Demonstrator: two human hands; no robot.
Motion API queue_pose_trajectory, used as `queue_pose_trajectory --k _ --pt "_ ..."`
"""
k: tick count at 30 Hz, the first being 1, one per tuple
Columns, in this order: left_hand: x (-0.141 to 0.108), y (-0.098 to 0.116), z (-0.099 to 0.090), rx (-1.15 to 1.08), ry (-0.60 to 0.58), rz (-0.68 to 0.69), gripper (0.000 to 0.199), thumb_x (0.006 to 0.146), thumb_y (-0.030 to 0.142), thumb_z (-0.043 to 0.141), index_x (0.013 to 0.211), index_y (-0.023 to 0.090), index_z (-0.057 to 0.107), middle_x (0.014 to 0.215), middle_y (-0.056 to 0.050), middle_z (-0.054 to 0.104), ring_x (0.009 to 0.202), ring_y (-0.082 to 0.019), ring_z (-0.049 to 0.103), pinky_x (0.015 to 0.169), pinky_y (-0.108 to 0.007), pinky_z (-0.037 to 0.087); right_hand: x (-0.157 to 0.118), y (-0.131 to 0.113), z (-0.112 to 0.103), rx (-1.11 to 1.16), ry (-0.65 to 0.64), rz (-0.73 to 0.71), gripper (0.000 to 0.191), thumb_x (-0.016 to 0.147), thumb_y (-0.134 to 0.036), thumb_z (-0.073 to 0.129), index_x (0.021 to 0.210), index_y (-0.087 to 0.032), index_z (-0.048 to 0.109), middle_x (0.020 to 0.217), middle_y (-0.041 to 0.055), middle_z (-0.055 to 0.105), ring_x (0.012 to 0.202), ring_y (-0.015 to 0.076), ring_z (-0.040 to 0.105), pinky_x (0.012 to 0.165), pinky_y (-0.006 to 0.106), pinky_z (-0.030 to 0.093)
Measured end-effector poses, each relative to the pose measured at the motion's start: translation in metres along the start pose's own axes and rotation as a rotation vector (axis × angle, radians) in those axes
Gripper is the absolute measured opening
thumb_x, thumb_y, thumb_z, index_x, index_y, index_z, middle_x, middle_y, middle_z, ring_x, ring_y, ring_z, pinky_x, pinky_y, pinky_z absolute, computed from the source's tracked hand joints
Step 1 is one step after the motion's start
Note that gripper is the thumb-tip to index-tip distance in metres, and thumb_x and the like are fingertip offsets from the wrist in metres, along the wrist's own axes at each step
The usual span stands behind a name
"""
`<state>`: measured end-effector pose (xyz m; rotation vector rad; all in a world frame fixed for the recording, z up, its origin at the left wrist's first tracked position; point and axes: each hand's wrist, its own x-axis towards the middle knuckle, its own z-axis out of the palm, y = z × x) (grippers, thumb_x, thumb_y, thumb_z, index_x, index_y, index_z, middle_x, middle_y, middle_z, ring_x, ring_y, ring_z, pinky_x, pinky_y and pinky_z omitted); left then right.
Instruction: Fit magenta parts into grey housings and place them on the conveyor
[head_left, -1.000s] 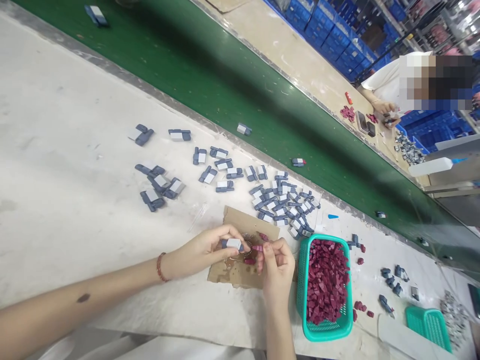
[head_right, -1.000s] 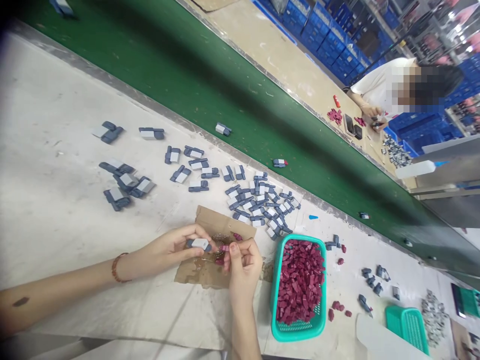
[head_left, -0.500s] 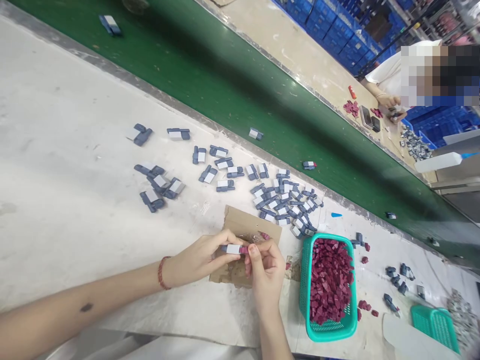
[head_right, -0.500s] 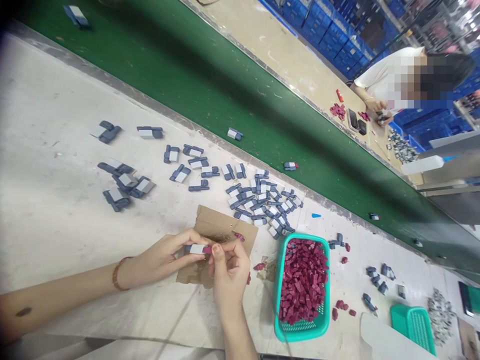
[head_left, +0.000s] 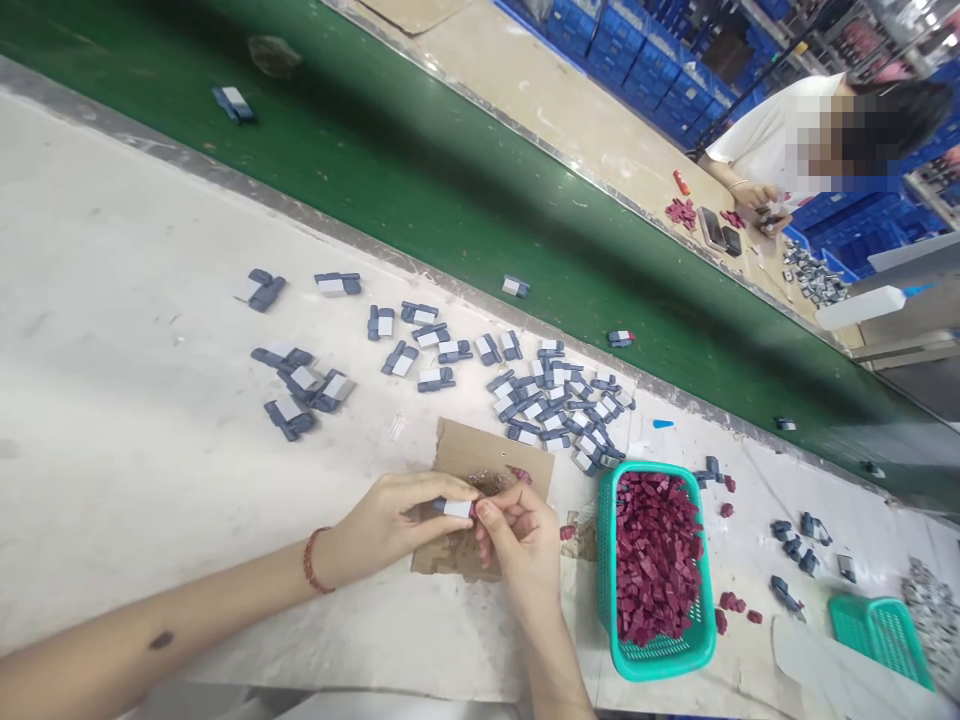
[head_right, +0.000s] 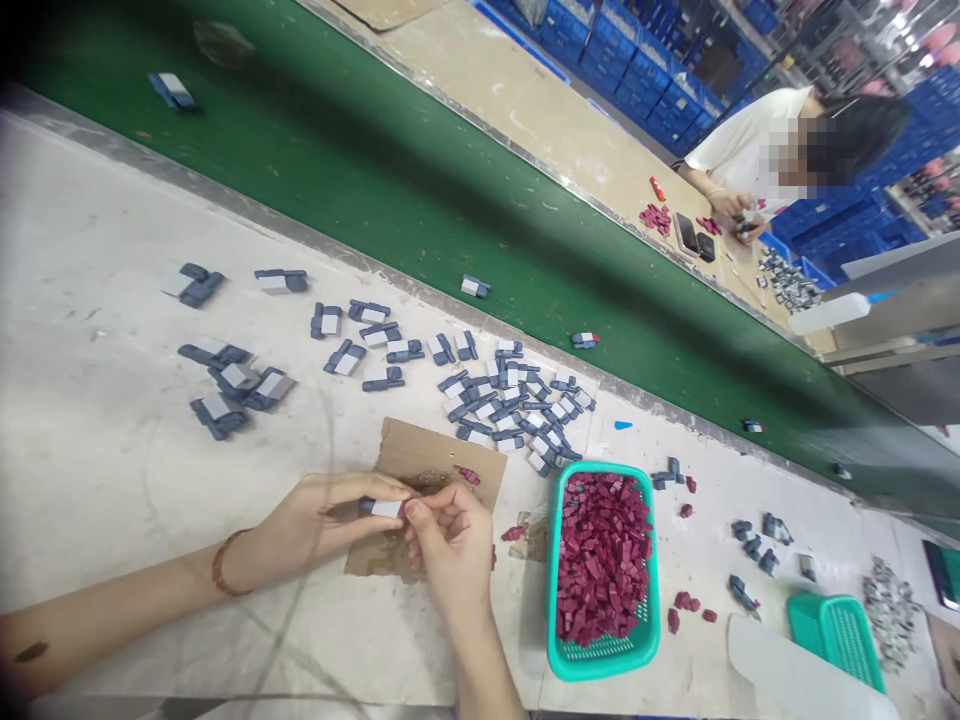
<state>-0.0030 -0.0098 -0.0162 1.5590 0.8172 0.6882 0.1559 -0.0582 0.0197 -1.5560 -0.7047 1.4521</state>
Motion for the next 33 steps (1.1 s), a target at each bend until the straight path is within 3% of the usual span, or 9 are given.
queue_pose_trajectory --k 4,8,11,15,18,22,24,28,33 --pt "0.001 0.003 0.0 0.03 0.007 -0.044 0.023 0.083 0.038 0.064 0.093 0.02 0.074 0.093 -0.006 0.077 0.082 -0.022 0.072 0.078 -0.028 0.056 -0.001 0.002 0.005 0.053 0.014 -0.011 0.043 0.069 -0.058 0.071 0.065 -0.02 0.051 0.047 -0.006 0.051 0.036 0.0064 0.039 0.035 0.018 0.032" --pt "0.02 0.022 -0.006 0.067 -0.135 -0.021 0.024 0.082 0.039 0.063 0.095 0.022 0.073 0.091 -0.005 0.077 0.081 -0.021 0.071 0.073 -0.025 0.055 -0.01 -0.005 -0.005 0.021 0.017 -0.086 0.031 0.077 -0.048 0.068 0.076 -0.019 0.057 0.052 -0.0046 0.056 0.042 0.0088 0.047 0.042 0.02 0.038" --pt "0.054 0.043 -0.02 0.154 -0.081 0.023 0.027 0.077 0.043 0.064 0.092 0.023 0.072 0.096 -0.005 0.076 0.084 -0.022 0.068 0.071 -0.026 0.053 -0.023 -0.017 -0.036 -0.177 0.129 -0.216 0.02 0.085 -0.038 0.06 0.091 -0.019 0.063 0.063 -0.001 0.063 0.054 0.0128 0.057 0.051 0.023 0.045" --pt "0.119 0.055 -0.05 0.386 0.219 -0.095 0.03 0.074 0.042 0.064 0.091 0.017 0.07 0.068 -0.001 0.067 0.049 -0.013 0.048 0.048 -0.022 0.035 -0.036 -0.032 -0.1 -0.704 0.481 -0.416 0.016 0.089 -0.027 0.05 0.094 -0.021 0.064 0.088 0.0062 0.067 0.08 0.0205 0.062 0.069 0.032 0.05" --pt "0.169 0.047 -0.073 0.609 0.318 -0.211 0.033 0.076 0.038 0.065 0.098 0.013 0.069 0.056 0.003 0.056 0.051 -0.013 0.043 0.053 -0.021 0.033 -0.036 -0.033 -0.14 -1.102 0.501 -0.465 0.024 0.086 -0.015 0.045 0.095 -0.021 0.066 0.1 0.0098 0.066 0.094 0.0273 0.057 0.083 0.044 0.047" --pt "0.217 0.032 -0.09 0.758 0.25 -0.171 0.034 0.078 0.033 0.063 0.099 0.006 0.068 0.082 -0.008 0.068 0.074 -0.019 0.057 0.073 -0.026 0.044 -0.032 -0.029 -0.157 -1.274 0.306 -0.427 0.032 0.082 -0.004 0.04 0.093 -0.02 0.066 0.096 0.0089 0.067 0.093 0.0281 0.054 0.085 0.046 0.047" --pt "0.23 0.027 -0.09 0.796 0.217 -0.108 0.038 0.081 0.029 0.058 0.105 0.001 0.065 0.1 -0.015 0.068 0.092 -0.025 0.057 0.089 -0.034 0.042 -0.032 -0.029 -0.157 -1.267 0.258 -0.421 0.029 0.083 -0.004 0.042 0.093 -0.019 0.065 0.095 0.0083 0.067 0.094 0.0275 0.054 0.086 0.045 0.047" --pt "0.244 0.022 -0.073 0.864 0.06 0.089 0.051 0.085 0.033 0.053 0.124 0.001 0.054 0.132 -0.017 0.055 0.123 -0.03 0.041 0.109 -0.043 0.024 -0.034 -0.03 -0.156 -1.253 0.28 -0.44 0.014 0.087 -0.014 0.052 0.085 -0.02 0.065 0.093 0.0082 0.065 0.091 0.0275 0.054 0.082 0.044 0.047" --pt "0.263 0.013 -0.039 0.926 -0.155 0.226 0.048 0.085 0.035 0.051 0.125 0.009 0.057 0.128 -0.016 0.057 0.118 -0.033 0.048 0.104 -0.043 0.032 -0.033 -0.029 -0.159 -1.139 0.276 -0.399 0.013 0.087 -0.02 0.058 0.074 -0.022 0.059 0.08 0.0053 0.063 0.081 0.0258 0.054 0.075 0.04 0.045"
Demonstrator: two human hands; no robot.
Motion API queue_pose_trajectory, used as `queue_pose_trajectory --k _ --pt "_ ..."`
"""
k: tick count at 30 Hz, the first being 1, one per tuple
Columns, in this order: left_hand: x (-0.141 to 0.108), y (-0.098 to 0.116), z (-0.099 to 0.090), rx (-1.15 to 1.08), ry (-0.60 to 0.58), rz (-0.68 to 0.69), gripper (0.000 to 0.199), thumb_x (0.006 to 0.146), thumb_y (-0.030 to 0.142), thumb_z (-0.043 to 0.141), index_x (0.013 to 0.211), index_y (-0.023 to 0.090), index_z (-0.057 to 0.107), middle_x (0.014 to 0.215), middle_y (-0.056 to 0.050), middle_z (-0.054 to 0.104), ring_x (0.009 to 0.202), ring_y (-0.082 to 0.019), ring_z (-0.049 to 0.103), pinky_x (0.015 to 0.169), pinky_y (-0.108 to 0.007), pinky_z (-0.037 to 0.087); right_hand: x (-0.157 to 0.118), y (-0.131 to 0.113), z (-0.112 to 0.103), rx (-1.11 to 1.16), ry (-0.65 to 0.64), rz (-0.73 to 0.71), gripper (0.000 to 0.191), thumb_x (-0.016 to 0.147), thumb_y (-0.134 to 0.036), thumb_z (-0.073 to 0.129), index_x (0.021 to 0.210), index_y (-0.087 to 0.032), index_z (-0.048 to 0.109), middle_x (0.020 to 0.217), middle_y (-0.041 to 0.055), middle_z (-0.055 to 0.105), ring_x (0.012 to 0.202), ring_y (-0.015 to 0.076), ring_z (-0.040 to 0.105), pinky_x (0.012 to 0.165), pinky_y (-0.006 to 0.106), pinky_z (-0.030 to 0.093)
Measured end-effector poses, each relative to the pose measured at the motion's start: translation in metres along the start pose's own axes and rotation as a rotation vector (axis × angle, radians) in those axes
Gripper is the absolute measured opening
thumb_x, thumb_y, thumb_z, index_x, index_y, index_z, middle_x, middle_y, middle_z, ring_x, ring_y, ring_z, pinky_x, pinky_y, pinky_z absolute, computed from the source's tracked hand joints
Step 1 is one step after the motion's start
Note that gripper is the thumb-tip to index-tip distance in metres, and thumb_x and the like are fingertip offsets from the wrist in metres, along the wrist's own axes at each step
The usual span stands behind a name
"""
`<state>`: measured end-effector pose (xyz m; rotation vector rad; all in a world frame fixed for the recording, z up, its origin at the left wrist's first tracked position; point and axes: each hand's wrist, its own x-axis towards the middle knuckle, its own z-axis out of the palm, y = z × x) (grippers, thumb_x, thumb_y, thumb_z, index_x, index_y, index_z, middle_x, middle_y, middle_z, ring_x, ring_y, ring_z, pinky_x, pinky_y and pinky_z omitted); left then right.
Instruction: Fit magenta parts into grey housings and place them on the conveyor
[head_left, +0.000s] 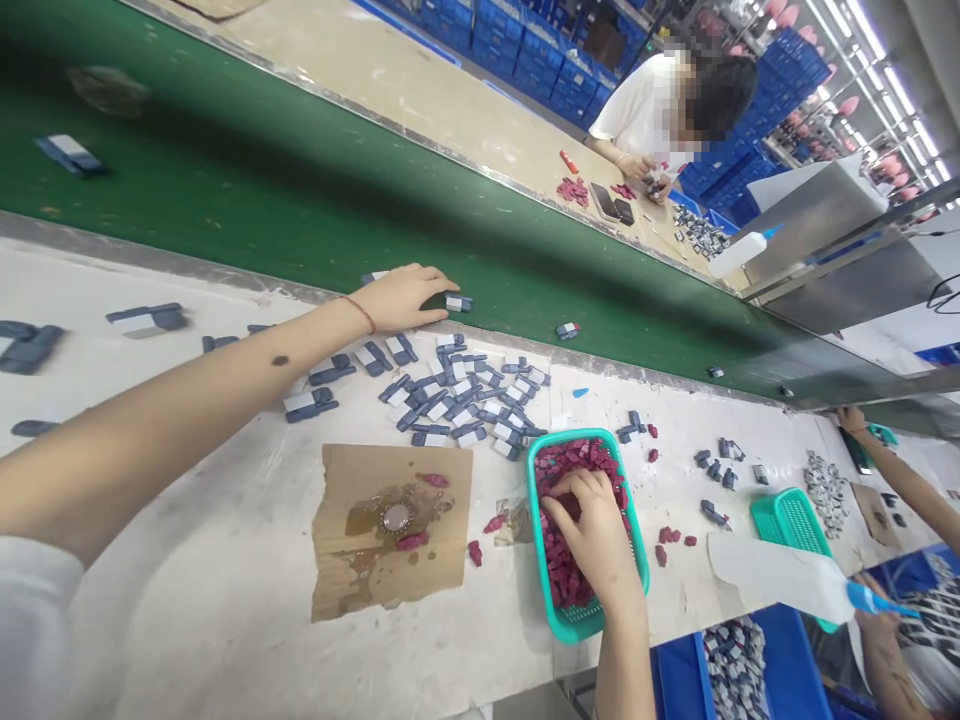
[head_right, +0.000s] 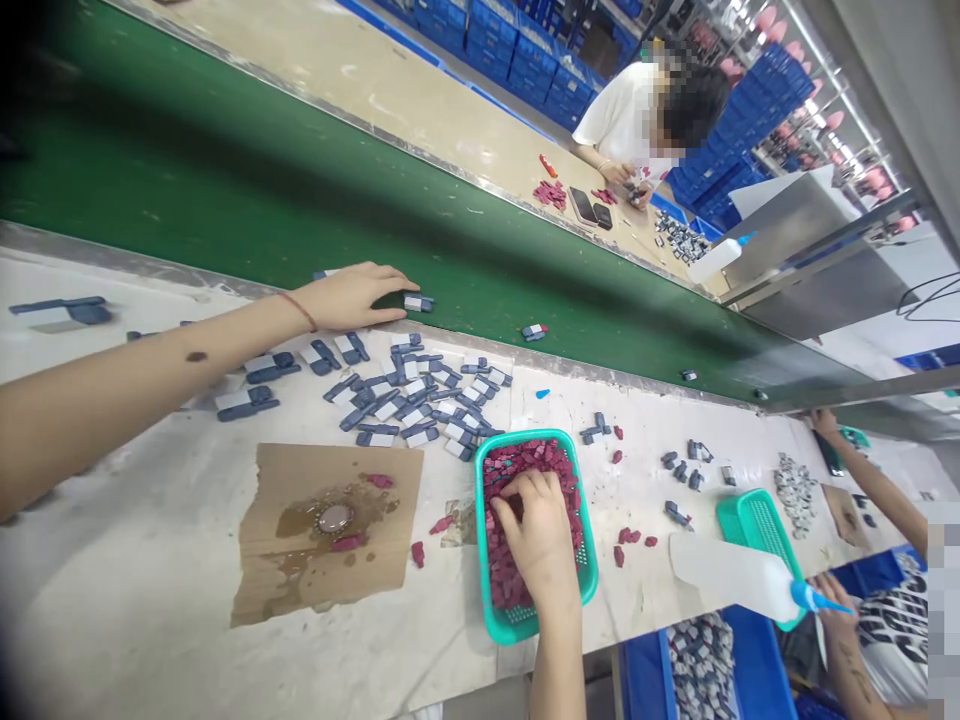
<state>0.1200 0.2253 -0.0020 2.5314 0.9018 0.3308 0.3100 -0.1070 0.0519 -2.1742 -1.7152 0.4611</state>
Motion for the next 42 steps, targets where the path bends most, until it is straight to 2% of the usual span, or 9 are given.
queue_pose_trajectory --k 4,7,10,14,21,26,30,36,42 --pt "0.013 0.013 0.012 -0.013 0.011 -0.027 0.038 0.084 0.027 0.047 0.113 0.008 0.064 0.117 -0.018 0.059 0.111 -0.036 0.052 0.099 -0.046 0.037 -0.003 -0.001 0.0 0.173 -0.011 0.113 0.016 0.088 -0.027 0.057 0.072 -0.022 0.06 0.074 0.0041 0.063 0.08 0.0249 0.055 0.072 0.037 0.044" --pt "0.014 0.024 0.011 -0.113 0.055 -0.06 0.035 0.085 0.025 0.047 0.109 0.006 0.063 0.113 -0.019 0.059 0.105 -0.034 0.055 0.097 -0.045 0.039 -0.007 -0.005 -0.002 0.363 0.001 0.219 0.012 0.086 -0.032 0.059 0.084 -0.022 0.065 0.077 0.0031 0.063 0.075 0.0219 0.056 0.068 0.033 0.044" --pt "0.003 0.041 0.005 -0.572 0.181 -0.244 0.027 0.085 0.023 0.047 0.102 0.009 0.062 0.102 -0.014 0.061 0.089 -0.025 0.06 0.09 -0.039 0.044 -0.01 -0.008 -0.005 0.602 0.054 0.297 0.02 0.085 -0.038 0.06 0.091 -0.021 0.068 0.078 0.0024 0.063 0.07 0.0185 0.055 0.065 0.03 0.044" --pt "-0.032 0.067 -0.009 -1.149 0.155 -0.441 0.016 0.086 0.019 0.041 0.088 0.013 0.056 0.083 -0.007 0.062 0.062 -0.014 0.058 0.066 -0.028 0.049 -0.01 -0.016 -0.003 0.934 0.146 0.428 0.027 0.079 -0.045 0.064 0.077 -0.019 0.069 0.063 -0.0006 0.055 0.058 0.0141 0.047 0.056 0.026 0.04" --pt "-0.132 0.095 -0.022 -1.408 -0.147 -0.456 0.021 0.08 0.036 0.059 0.077 0.015 0.057 0.072 -0.003 0.063 0.064 -0.014 0.06 0.065 -0.025 0.051 0.0 -0.042 0.01 1.199 0.087 0.49 0.036 0.071 -0.052 0.073 0.077 -0.017 0.066 0.049 -0.0054 0.044 0.044 0.0091 0.037 0.043 0.022 0.032" --pt "-0.184 0.095 -0.008 -1.361 -0.219 -0.43 0.027 0.074 0.043 0.069 0.082 0.017 0.064 0.073 -0.002 0.069 0.064 -0.016 0.062 0.064 -0.025 0.051 0.002 -0.065 0.034 1.059 0.099 0.424 0.038 0.073 -0.055 0.07 0.07 -0.02 0.056 0.046 -0.0057 0.047 0.041 0.009 0.038 0.041 0.021 0.031" --pt "-0.208 0.094 0.01 -1.382 -0.181 -0.51 0.033 0.069 0.045 0.075 0.086 0.018 0.066 0.086 -0.006 0.073 0.083 -0.023 0.068 0.076 -0.031 0.054 0.004 -0.086 0.063 0.786 0.062 0.273 0.034 0.084 -0.047 0.061 0.064 -0.021 0.051 0.048 -0.0056 0.047 0.042 0.0095 0.04 0.042 0.022 0.031" --pt "-0.222 0.091 0.028 -1.375 0.036 -0.514 0.03 0.067 0.039 0.076 0.086 0.017 0.069 0.096 -0.008 0.072 0.091 -0.025 0.066 0.082 -0.037 0.055 0.01 -0.103 0.099 0.393 -0.102 -0.117 0.026 0.095 -0.029 0.045 0.072 -0.022 0.054 0.066 0.0022 0.063 0.059 0.0156 0.056 0.056 0.026 0.04" --pt "-0.224 0.086 0.02 -1.466 0.033 -0.583 0.031 0.067 0.035 0.078 0.089 0.017 0.067 0.097 -0.009 0.073 0.094 -0.026 0.066 0.085 -0.037 0.055 0.012 -0.103 0.109 0.004 -0.043 -0.387 0.035 0.101 -0.025 0.032 0.072 -0.022 0.053 0.064 0.0048 0.061 0.061 0.0186 0.056 0.055 0.029 0.037"
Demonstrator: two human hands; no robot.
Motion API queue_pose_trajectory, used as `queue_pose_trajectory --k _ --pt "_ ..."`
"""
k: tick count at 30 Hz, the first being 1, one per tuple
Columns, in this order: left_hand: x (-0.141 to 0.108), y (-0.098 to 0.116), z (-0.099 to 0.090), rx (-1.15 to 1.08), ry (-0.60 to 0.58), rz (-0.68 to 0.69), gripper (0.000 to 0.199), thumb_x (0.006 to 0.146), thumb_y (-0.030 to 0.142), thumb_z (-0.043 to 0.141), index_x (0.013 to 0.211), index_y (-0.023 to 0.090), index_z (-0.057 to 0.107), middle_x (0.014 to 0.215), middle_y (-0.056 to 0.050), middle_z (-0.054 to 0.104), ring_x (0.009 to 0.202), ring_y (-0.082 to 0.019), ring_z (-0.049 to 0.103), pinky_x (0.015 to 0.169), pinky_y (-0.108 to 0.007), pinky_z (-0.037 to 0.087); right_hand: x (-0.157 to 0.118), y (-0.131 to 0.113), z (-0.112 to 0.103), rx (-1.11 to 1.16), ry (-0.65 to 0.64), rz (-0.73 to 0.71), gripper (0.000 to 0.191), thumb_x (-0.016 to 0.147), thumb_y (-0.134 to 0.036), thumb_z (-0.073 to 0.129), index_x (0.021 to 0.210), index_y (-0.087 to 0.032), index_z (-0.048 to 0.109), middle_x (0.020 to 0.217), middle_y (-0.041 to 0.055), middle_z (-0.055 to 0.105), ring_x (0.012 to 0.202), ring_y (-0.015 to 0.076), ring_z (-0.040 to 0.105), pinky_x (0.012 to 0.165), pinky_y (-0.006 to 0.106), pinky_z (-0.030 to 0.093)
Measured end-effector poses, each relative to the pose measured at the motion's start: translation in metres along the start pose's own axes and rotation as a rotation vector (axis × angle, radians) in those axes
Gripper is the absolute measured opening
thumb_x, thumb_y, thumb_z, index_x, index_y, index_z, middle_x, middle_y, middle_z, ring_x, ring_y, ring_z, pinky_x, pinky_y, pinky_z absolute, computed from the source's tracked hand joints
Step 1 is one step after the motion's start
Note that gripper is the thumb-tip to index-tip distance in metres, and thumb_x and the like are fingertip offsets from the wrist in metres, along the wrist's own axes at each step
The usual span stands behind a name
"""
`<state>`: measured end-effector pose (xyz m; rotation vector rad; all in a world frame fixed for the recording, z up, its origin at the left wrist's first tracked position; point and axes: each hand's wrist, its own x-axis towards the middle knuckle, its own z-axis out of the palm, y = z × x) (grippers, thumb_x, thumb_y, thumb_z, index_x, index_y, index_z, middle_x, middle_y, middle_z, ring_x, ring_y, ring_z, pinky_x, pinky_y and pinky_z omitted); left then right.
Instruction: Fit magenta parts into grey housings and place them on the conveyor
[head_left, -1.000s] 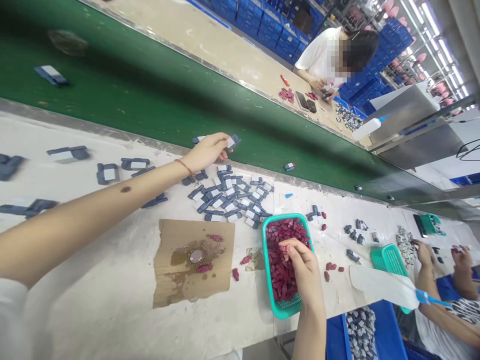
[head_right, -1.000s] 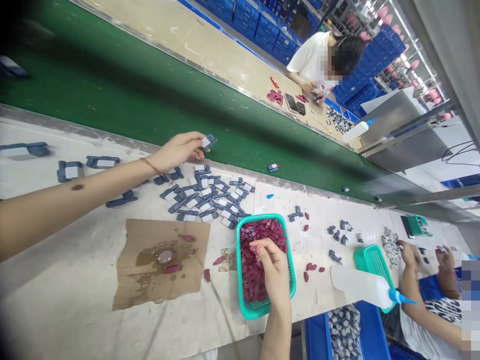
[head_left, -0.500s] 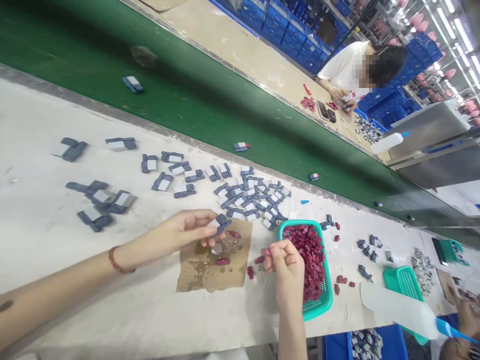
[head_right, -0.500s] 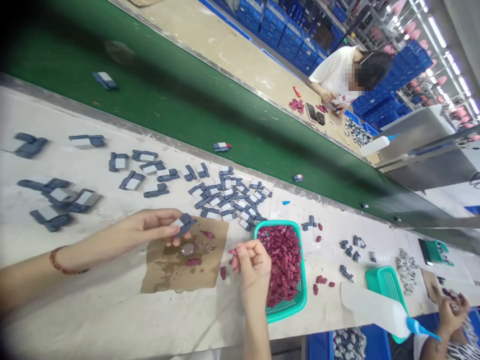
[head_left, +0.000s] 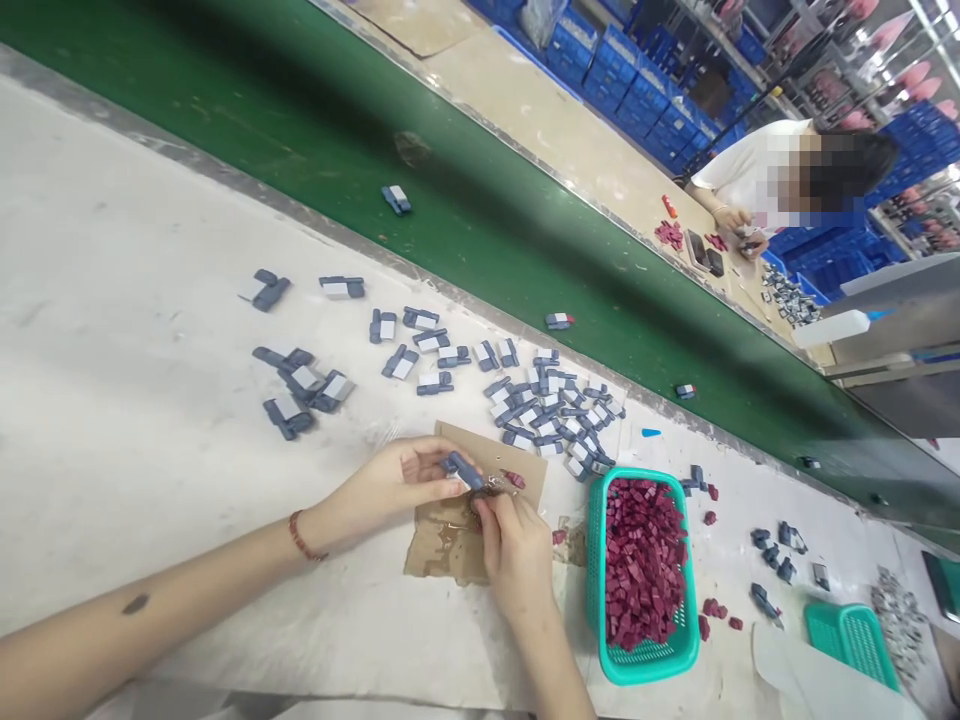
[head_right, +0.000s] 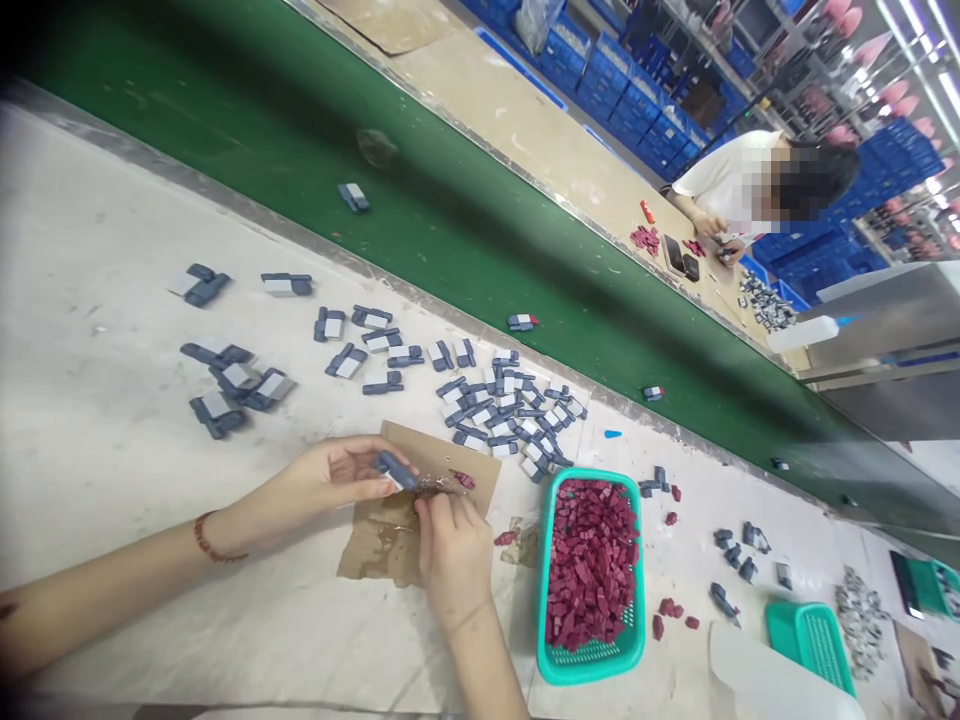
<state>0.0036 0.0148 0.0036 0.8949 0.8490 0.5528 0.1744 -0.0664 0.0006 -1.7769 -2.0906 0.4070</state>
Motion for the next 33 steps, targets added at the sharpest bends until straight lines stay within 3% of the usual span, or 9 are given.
queue_pose_trajectory --k 5,11,15,20,25,28,33 --pt "0.001 -0.003 -0.001 -0.139 -0.025 -0.059 0.042 0.065 0.037 0.081 0.098 0.017 0.064 0.1 -0.009 0.071 0.084 -0.023 0.068 0.072 -0.033 0.055 0.004 -0.001 -0.003 -0.081 -0.027 -0.034 0.037 0.101 -0.023 0.029 0.073 -0.022 0.053 0.064 0.0049 0.06 0.059 0.0187 0.056 0.053 0.029 0.036" --pt "0.004 -0.011 -0.001 -0.205 -0.1 -0.099 0.049 0.063 0.034 0.083 0.104 0.017 0.062 0.103 -0.007 0.069 0.088 -0.02 0.067 0.085 -0.035 0.053 0.007 -0.003 -0.003 -0.06 -0.041 -0.023 0.033 0.1 -0.022 0.031 0.074 -0.022 0.052 0.065 0.0048 0.061 0.059 0.0194 0.057 0.054 0.028 0.037" --pt "0.001 -0.01 0.0 -0.1 -0.128 -0.023 0.042 0.075 0.045 0.071 0.103 0.016 0.061 0.085 -0.004 0.067 0.073 -0.016 0.063 0.075 -0.032 0.053 0.006 -0.002 -0.002 -0.002 -0.028 0.039 0.031 0.099 -0.021 0.033 0.072 -0.022 0.05 0.064 0.0043 0.06 0.059 0.0186 0.055 0.053 0.028 0.036" --pt "-0.004 -0.012 0.002 0.099 -0.153 0.111 0.042 0.09 0.055 0.045 0.098 0.017 0.06 0.071 0.001 0.054 0.057 -0.012 0.048 0.052 -0.025 0.042 0.005 -0.001 -0.004 0.324 -0.021 0.205 0.027 0.095 -0.026 0.041 0.07 -0.022 0.05 0.062 0.0019 0.057 0.055 0.0164 0.053 0.054 0.027 0.039" --pt "-0.007 -0.014 0.004 0.273 -0.191 0.145 0.044 0.094 0.052 0.035 0.101 0.016 0.059 0.059 0.005 0.039 0.054 -0.013 0.038 0.052 -0.025 0.035 0.009 -0.008 -0.012 0.8 0.206 0.495 0.034 0.088 -0.046 0.054 0.066 -0.021 0.05 0.053 -0.0037 0.05 0.046 0.0119 0.045 0.044 0.023 0.036" --pt "-0.007 -0.012 0.004 0.32 -0.217 0.162 0.044 0.094 0.052 0.035 0.099 0.015 0.058 0.061 0.004 0.04 0.056 -0.014 0.038 0.053 -0.026 0.035 0.016 -0.016 -0.013 0.905 0.271 0.513 0.039 0.084 -0.052 0.058 0.063 -0.021 0.048 0.05 -0.0052 0.046 0.043 0.0101 0.04 0.042 0.021 0.034" --pt "-0.007 -0.012 0.003 0.348 -0.234 0.189 0.042 0.096 0.049 0.033 0.099 0.016 0.058 0.063 0.003 0.044 0.056 -0.014 0.038 0.054 -0.026 0.035 0.023 -0.024 -0.008 0.915 0.26 0.475 0.038 0.085 -0.051 0.058 0.064 -0.021 0.048 0.049 -0.0062 0.044 0.044 0.0096 0.04 0.043 0.021 0.034"
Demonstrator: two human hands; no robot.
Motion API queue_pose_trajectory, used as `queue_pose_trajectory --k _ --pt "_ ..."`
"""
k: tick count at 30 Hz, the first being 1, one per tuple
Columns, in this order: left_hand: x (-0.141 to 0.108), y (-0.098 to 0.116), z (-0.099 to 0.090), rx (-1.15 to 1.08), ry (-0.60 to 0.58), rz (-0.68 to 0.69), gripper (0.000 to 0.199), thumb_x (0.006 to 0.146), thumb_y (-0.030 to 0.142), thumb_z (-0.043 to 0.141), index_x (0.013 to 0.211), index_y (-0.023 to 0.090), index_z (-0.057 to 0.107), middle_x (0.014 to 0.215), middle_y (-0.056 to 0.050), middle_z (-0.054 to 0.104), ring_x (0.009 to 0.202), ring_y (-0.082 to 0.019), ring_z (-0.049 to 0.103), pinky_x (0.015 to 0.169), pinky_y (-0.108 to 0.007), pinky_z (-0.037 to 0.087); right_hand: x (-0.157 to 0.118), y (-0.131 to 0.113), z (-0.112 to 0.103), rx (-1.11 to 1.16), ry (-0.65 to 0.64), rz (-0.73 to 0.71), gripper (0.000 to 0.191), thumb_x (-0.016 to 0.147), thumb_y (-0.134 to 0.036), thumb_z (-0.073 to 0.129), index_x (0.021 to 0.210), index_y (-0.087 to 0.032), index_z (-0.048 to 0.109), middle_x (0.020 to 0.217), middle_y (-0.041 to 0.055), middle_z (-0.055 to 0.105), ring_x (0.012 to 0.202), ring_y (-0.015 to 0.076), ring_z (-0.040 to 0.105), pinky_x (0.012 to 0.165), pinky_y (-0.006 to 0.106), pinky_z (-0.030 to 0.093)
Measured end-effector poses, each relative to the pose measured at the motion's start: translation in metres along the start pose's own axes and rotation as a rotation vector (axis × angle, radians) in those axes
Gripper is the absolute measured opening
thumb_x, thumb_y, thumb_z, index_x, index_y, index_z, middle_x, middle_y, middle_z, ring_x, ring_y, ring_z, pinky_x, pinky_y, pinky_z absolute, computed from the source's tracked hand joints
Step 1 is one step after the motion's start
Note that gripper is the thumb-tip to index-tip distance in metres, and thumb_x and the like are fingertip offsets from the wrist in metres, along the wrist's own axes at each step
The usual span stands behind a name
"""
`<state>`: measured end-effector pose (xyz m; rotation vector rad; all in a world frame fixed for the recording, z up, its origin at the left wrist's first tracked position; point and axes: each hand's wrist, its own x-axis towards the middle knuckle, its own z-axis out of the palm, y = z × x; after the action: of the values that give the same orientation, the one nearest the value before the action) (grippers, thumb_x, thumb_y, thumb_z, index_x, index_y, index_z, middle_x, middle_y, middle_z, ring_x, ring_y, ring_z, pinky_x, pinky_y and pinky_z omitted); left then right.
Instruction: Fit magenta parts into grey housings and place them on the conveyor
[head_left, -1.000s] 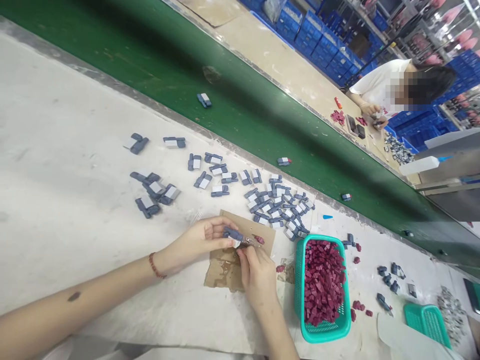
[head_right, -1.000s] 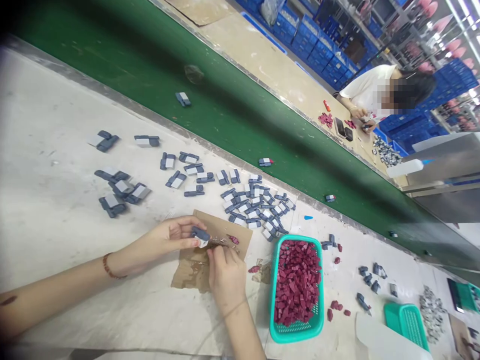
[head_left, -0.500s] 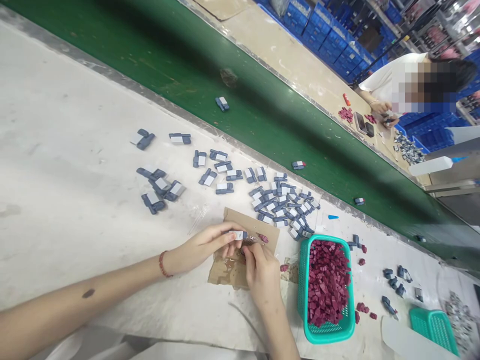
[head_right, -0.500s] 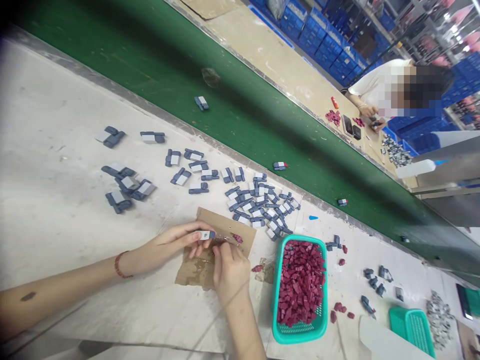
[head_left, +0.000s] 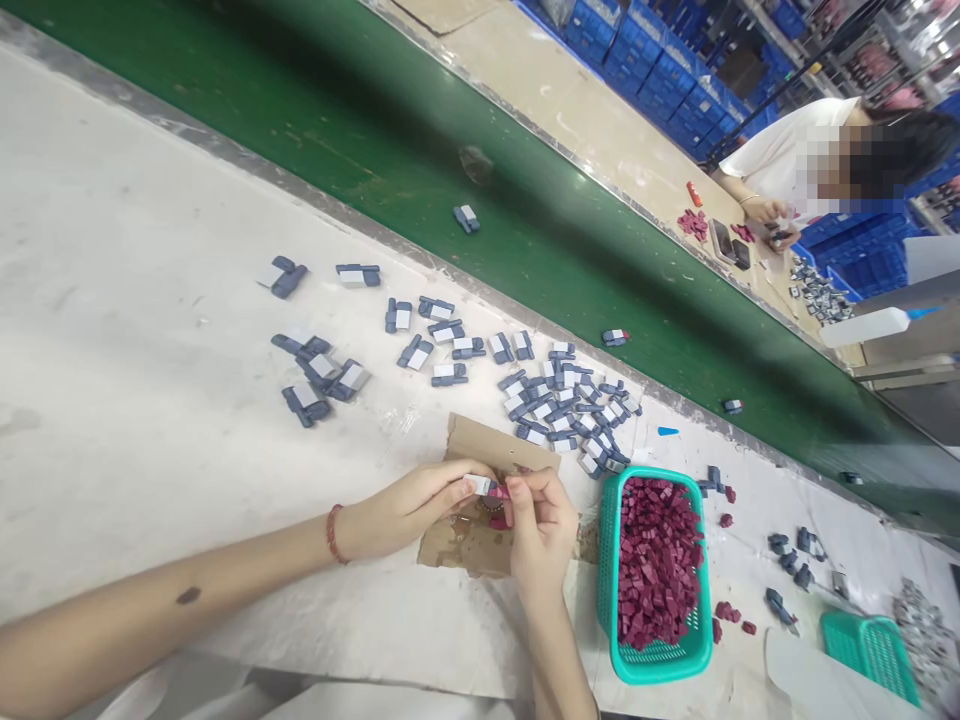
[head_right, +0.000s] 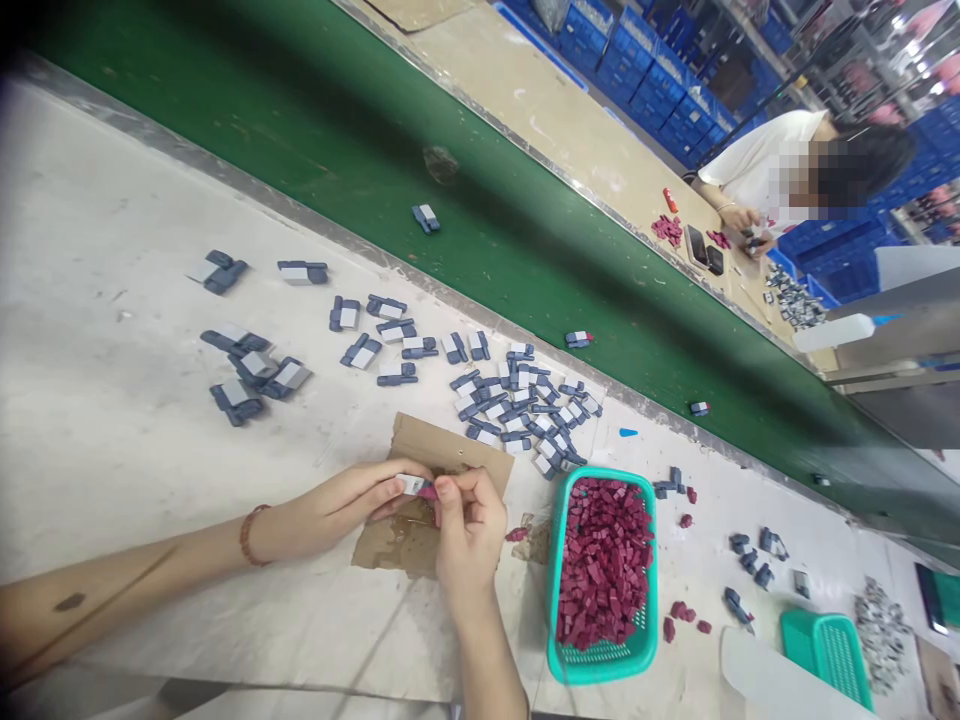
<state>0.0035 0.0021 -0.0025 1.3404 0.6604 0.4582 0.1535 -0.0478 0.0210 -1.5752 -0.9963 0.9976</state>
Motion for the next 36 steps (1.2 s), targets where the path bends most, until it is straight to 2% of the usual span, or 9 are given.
queue_pose_trajectory --k 5,11,15,21,24,27,30,33,36 --pt "0.0 0.0 0.001 0.016 -0.002 0.041 0.037 0.096 0.045 0.032 0.09 0.017 0.056 0.065 0.003 0.046 0.059 -0.014 0.041 0.057 -0.026 0.036 -0.001 0.006 0.004 -0.058 -0.021 -0.042 0.035 0.088 -0.046 0.054 0.065 -0.021 0.049 0.051 -0.0063 0.043 0.045 0.0104 0.041 0.045 0.022 0.035" --pt "0.001 -0.002 0.002 0.09 0.013 0.05 0.034 0.096 0.041 0.029 0.074 0.02 0.043 0.063 0.004 0.039 0.057 -0.014 0.038 0.056 -0.026 0.034 -0.004 0.012 0.005 -0.215 -0.036 -0.153 0.027 0.09 -0.035 0.051 0.067 -0.02 0.051 0.057 -0.0037 0.051 0.052 0.0114 0.047 0.051 0.023 0.037" --pt "0.001 -0.002 0.004 0.162 0.023 0.055 0.035 0.096 0.041 0.027 0.071 0.021 0.041 0.062 0.004 0.04 0.056 -0.014 0.039 0.055 -0.026 0.034 -0.003 0.011 0.002 -0.196 -0.08 -0.079 0.029 0.089 -0.037 0.051 0.066 -0.021 0.047 0.055 -0.0054 0.045 0.049 0.0106 0.041 0.048 0.022 0.033" --pt "-0.002 0.007 0.005 0.374 0.018 0.103 0.035 0.097 0.034 0.027 0.079 0.019 0.053 0.073 -0.003 0.061 0.065 -0.017 0.056 0.062 -0.027 0.044 -0.006 0.009 0.001 -0.092 -0.099 0.018 0.03 0.088 -0.04 0.053 0.066 -0.021 0.047 0.056 -0.0059 0.042 0.051 0.0105 0.039 0.049 0.022 0.032" --pt "0.002 0.02 -0.004 0.491 -0.015 0.155 0.032 0.097 0.034 0.033 0.097 0.019 0.061 0.097 -0.008 0.07 0.086 -0.021 0.064 0.076 -0.029 0.049 -0.012 0.004 -0.005 -0.01 -0.078 0.016 0.025 0.09 -0.041 0.051 0.078 -0.019 0.056 0.062 -0.0037 0.05 0.055 0.0119 0.046 0.052 0.023 0.036" --pt "0.016 0.038 -0.026 0.599 0.068 0.214 0.034 0.093 0.041 0.043 0.114 0.022 0.062 0.116 -0.008 0.068 0.106 -0.025 0.062 0.09 -0.032 0.048 -0.018 -0.006 -0.031 -0.079 -0.013 -0.027 0.024 0.093 -0.039 0.047 0.098 -0.02 0.062 0.068 -0.0016 0.056 0.059 0.0139 0.052 0.053 0.023 0.041" --pt "0.046 0.058 -0.061 0.72 0.322 0.179 0.043 0.085 0.05 0.049 0.114 0.021 0.063 0.116 -0.008 0.068 0.107 -0.028 0.06 0.088 -0.034 0.05 -0.021 -0.013 -0.078 -0.374 0.102 -0.102 0.021 0.093 -0.032 0.046 0.093 -0.021 0.064 0.079 0.0028 0.062 0.068 0.0166 0.057 0.061 0.027 0.045" --pt "0.085 0.071 -0.101 0.874 0.534 0.028 0.047 0.081 0.044 0.05 0.116 0.015 0.061 0.119 -0.01 0.066 0.099 -0.026 0.061 0.088 -0.034 0.049 -0.019 -0.013 -0.127 -0.738 0.201 -0.139 0.02 0.091 -0.025 0.045 0.096 -0.021 0.064 0.094 0.0076 0.064 0.088 0.0234 0.058 0.076 0.036 0.046" --pt "0.121 0.074 -0.134 1.077 0.554 -0.106 0.046 0.084 0.036 0.048 0.122 0.011 0.057 0.116 -0.011 0.066 0.095 -0.026 0.061 0.087 -0.036 0.048 -0.014 -0.003 -0.157 -0.949 0.103 -0.14 0.023 0.087 -0.016 0.045 0.1 -0.021 0.064 0.101 0.0086 0.065 0.095 0.0267 0.056 0.084 0.042 0.045"
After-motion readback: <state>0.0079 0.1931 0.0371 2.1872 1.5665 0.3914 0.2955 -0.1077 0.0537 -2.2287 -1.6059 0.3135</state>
